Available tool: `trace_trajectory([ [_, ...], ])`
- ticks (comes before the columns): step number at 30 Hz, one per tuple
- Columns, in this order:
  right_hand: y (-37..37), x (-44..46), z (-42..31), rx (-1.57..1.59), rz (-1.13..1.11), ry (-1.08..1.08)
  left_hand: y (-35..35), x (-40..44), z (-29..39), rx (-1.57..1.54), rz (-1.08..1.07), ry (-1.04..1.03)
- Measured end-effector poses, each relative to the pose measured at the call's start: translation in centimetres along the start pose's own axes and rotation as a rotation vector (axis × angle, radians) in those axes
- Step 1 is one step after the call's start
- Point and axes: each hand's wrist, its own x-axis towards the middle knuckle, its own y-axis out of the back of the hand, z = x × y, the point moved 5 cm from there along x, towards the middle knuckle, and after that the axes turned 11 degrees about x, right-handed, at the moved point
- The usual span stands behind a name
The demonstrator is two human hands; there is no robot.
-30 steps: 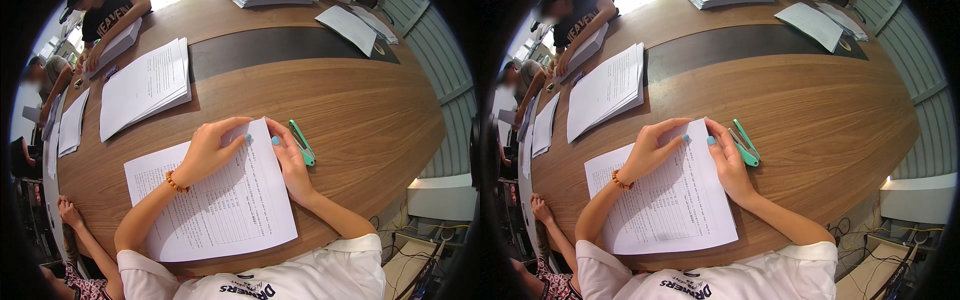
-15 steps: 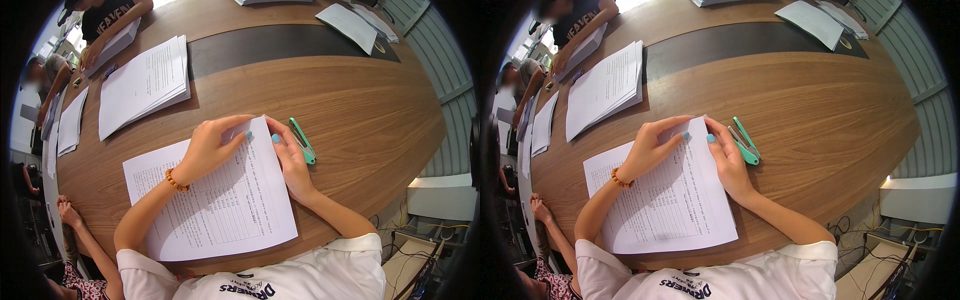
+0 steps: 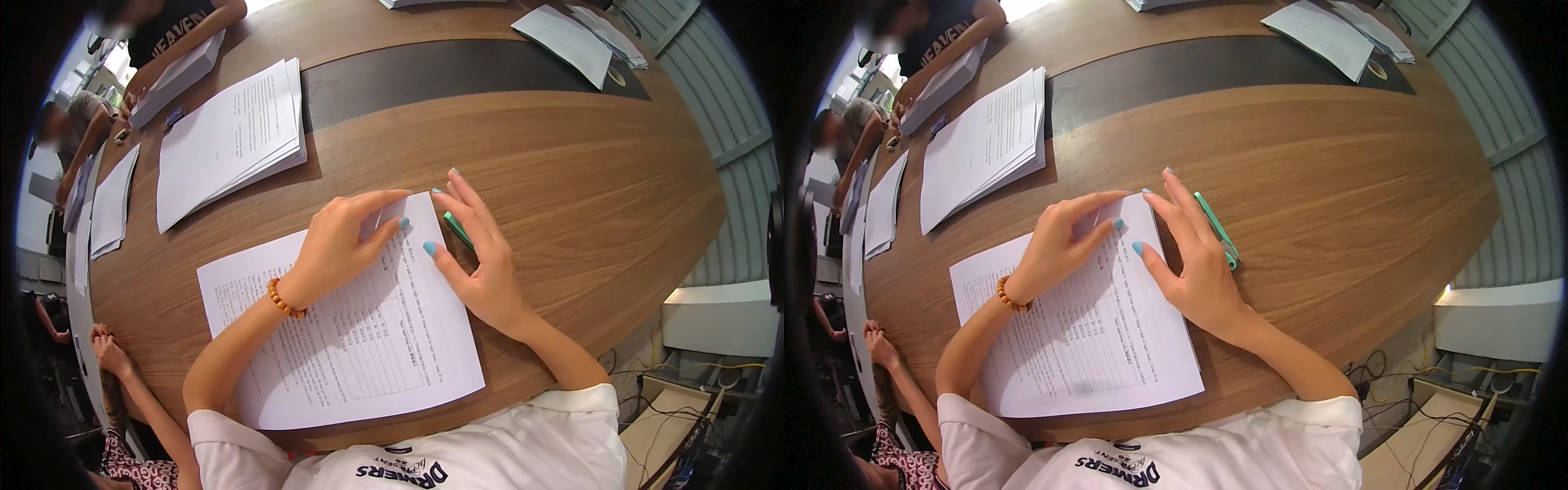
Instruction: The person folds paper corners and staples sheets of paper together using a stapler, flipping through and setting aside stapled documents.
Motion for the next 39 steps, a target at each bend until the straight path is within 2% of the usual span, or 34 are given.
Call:
trace_trajectory([
  [1,-0.1,0.0,-0.6,-0.271,-0.028,0.109,-0.2,-0.1,-0.1,-0.002,0.001,0.000],
  [3,-0.3,0.1,-0.3,-0.314,-0.032,0.116,-0.1,-0.2,-0.1,0.023,0.133,-0.091],
  [7,-0.3,0.2,-0.5,-0.484,-0.034,0.171,-0.2,-0.4,-0.3,0.026,0.095,-0.064],
  [13,-0.6,0.1,-0.7,-0.578,-0.049,0.213,-0.2,-0.6,-0.8,-0.029,0.014,-0.096],
  [16,-0.6,-0.1,-0.9,-0.567,-0.029,0.229,-0.2,-0.6,-0.4,0.007,-0.026,-0.088],
  [18,-0.7,-0.1,-0.8,-0.574,-0.019,0.251,-0.3,-0.6,-0.6,-0.195,0.062,-0.035],
  [19,-0.7,-0.2,-0.8,-0.579,-0.009,0.273,-0.3,-0.5,-0.6,-0.196,0.060,-0.035],
  [25,-0.8,-0.4,-1.2,-0.582,0.013,0.342,0.1,-0.6,-0.4,-0.215,0.154,-0.132],
  [27,-0.8,-0.5,-1.2,-0.608,0.015,0.360,0.3,-0.8,-0.7,-0.267,0.217,0.014],
  [28,-0.9,-0.6,-1.2,-0.635,0.017,0.379,0.4,-0.8,-0.9,-0.267,0.217,0.014],
  [30,-0.8,-0.6,-1.1,-0.629,0.010,0.389,0.5,-0.7,-0.7,-0.135,0.172,-0.073],
  [32,-0.9,-0.7,-1.2,-0.623,0.002,0.400,0.4,-0.7,-0.8,-0.133,0.179,-0.105],
  [34,-0.3,-0.6,-0.8,-0.414,0.102,0.161,0.5,-0.7,-0.5,-0.131,0.188,-0.140],
  [36,-0.3,-0.3,-0.8,-0.449,0.058,0.162,0.9,-0.6,-0.3,-0.166,0.208,-0.044],
  [39,-0.5,0.0,-0.8,-0.514,-0.008,0.184,1.0,-0.7,-0.3,-0.105,0.233,-0.102],
])
